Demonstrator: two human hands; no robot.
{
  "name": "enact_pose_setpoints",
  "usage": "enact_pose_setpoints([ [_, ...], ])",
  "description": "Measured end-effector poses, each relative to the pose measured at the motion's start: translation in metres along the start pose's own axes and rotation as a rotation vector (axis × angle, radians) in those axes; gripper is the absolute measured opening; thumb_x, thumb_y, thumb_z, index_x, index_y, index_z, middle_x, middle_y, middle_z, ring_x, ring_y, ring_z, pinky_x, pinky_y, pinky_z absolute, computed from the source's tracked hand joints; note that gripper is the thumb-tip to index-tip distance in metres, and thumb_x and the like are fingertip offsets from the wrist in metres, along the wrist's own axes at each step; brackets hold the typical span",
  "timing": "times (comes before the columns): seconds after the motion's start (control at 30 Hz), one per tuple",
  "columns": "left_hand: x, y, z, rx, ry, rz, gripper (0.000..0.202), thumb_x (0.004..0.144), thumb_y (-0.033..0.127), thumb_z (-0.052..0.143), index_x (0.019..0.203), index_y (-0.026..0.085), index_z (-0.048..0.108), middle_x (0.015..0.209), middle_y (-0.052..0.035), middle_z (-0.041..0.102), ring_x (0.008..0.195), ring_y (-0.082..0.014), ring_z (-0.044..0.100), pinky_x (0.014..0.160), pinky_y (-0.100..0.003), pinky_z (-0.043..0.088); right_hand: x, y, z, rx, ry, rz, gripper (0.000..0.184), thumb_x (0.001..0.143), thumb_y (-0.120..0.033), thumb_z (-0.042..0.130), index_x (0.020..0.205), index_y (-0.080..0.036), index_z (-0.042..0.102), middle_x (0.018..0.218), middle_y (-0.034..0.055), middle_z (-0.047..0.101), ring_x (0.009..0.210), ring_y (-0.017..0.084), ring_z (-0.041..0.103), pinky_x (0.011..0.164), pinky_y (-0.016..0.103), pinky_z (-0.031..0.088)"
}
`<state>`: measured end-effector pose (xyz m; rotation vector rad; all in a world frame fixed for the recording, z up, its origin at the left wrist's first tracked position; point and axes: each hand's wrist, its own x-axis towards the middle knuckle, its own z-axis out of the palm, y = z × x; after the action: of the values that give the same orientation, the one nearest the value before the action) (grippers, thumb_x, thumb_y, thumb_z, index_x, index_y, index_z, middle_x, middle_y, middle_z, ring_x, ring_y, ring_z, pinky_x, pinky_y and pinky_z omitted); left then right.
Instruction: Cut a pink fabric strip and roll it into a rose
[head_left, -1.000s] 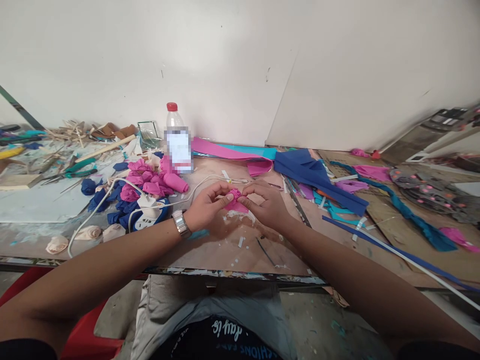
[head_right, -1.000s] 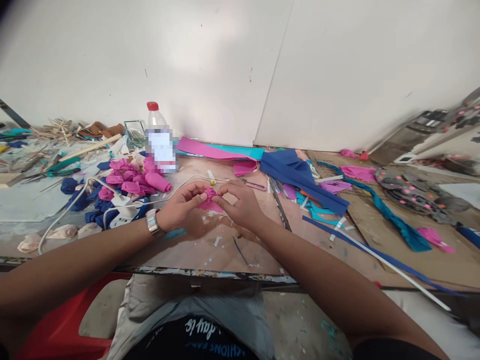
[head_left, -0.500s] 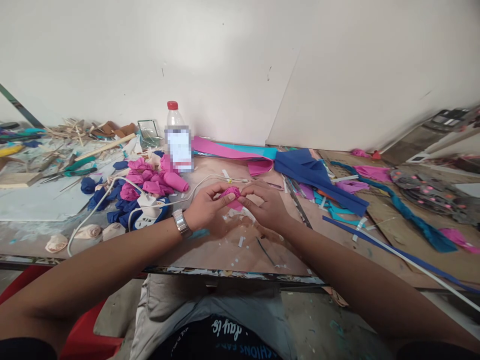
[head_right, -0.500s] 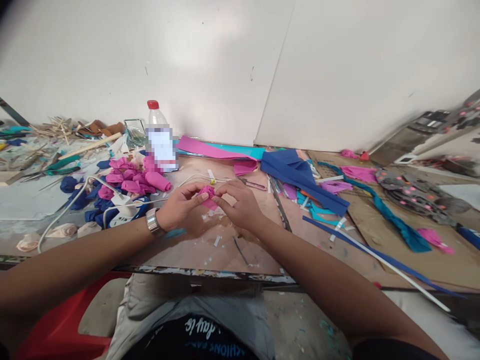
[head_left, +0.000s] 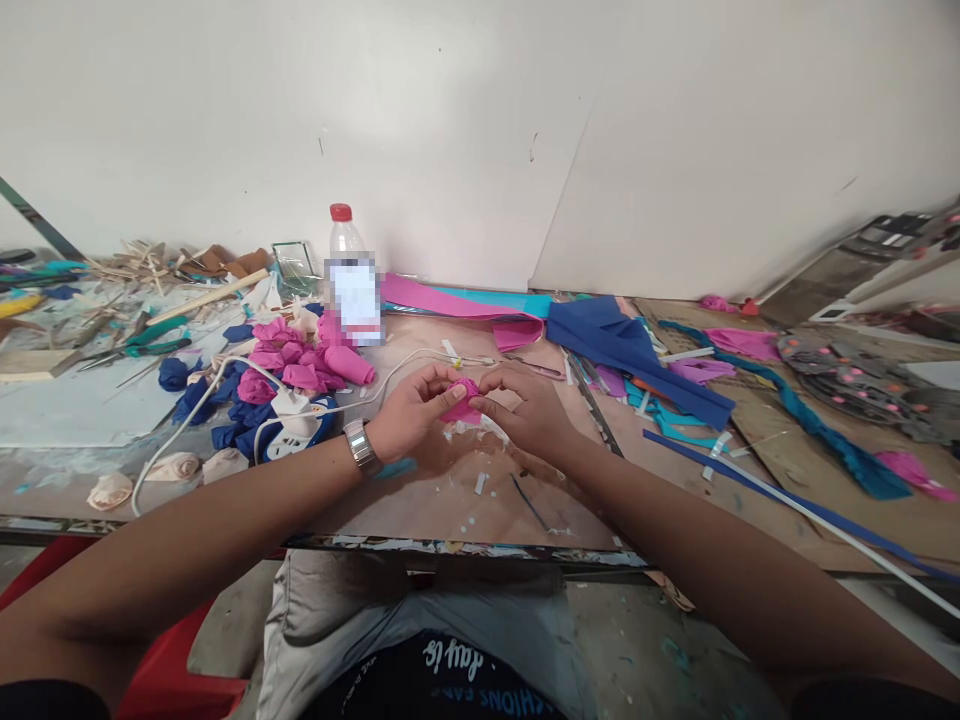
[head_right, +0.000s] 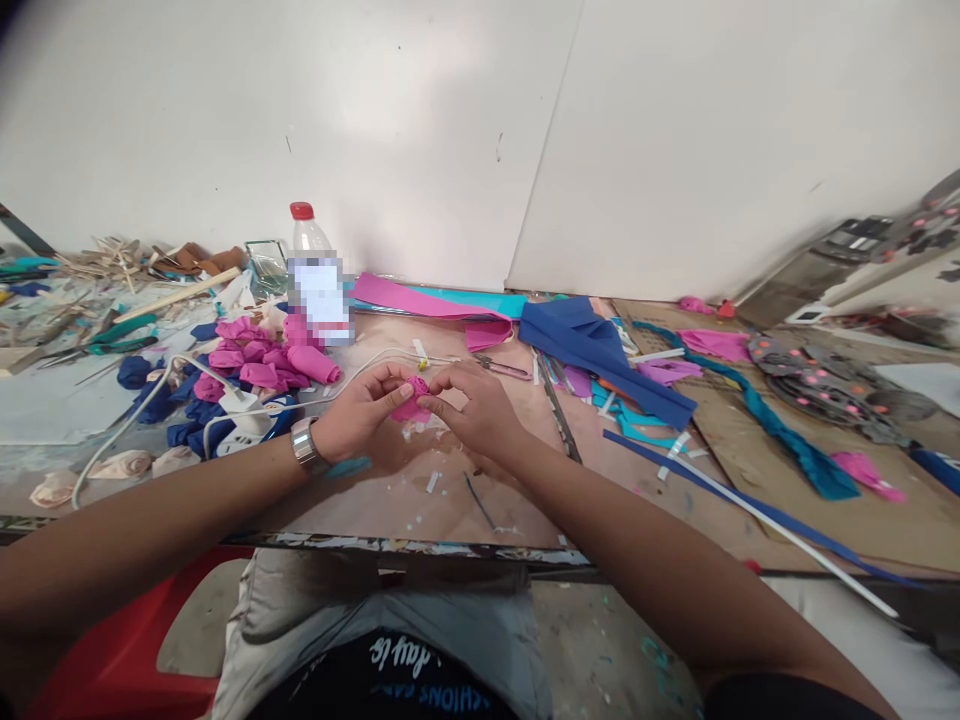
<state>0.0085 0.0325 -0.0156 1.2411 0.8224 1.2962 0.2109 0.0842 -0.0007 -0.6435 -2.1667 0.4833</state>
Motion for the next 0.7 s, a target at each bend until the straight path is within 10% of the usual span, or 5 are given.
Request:
enact_pose_setpoints([
  [0.23,0.0005,0.0045,0.0008,0.065,-0.076,0.049,0.038,0.086,0.055,0.080,0.097,0.019,0.072,0.101,-0.0059,0.075,0.093,-0.0203,0.069,0.086,-0.034,0.055,-0.0011,0.0008,0.0004,0.055,-0.105,-0.054,0.039,0.102,-0.051,0.062,0.132,-0.026,0.065,0.109,0.0078,0.072,0.091,0.022,0.065,0.082,0.037,0.053],
  [0.7,0.0022,-0.0016,-0.0038,0.228,-0.062,0.149,0.039,0.090,0.043,0.078,0.118,0.017,0.073,0.117,-0.0109,0.077,0.106,-0.0237,0.071,0.096,-0.039,0.056,-0.0023,0.0033,0.0029,0.232,-0.032,0.100,0.033,0.100,-0.047,0.067,0.124,-0.024,0.070,0.108,0.0075,0.073,0.091,0.021,0.068,0.084,0.036,0.055],
])
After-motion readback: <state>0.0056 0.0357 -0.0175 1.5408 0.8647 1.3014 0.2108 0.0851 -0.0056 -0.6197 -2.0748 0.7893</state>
